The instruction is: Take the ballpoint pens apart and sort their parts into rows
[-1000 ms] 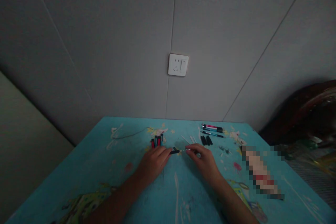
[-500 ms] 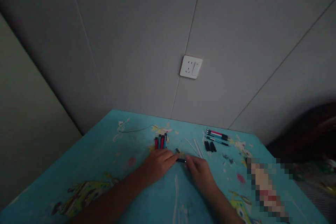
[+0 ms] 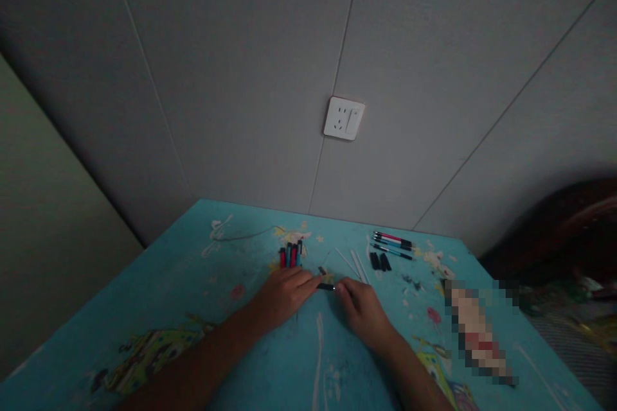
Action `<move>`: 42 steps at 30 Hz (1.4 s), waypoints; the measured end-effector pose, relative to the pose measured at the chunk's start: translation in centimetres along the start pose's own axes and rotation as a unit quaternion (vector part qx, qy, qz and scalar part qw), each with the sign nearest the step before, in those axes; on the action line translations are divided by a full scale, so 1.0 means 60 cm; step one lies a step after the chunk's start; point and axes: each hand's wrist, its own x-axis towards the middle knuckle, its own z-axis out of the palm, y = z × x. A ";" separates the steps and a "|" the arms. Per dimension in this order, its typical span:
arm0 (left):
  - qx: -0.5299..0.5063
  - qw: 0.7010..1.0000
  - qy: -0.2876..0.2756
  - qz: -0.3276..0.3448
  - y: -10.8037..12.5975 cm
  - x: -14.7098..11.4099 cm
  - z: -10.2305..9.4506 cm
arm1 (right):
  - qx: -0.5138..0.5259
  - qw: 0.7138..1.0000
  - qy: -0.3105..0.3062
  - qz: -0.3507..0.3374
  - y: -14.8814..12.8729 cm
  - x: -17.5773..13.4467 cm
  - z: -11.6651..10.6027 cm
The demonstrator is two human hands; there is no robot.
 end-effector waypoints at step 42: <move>-0.541 0.836 -0.088 -0.023 0.063 -0.001 -0.012 | 0.452 0.891 0.002 0.035 0.012 0.015 -0.025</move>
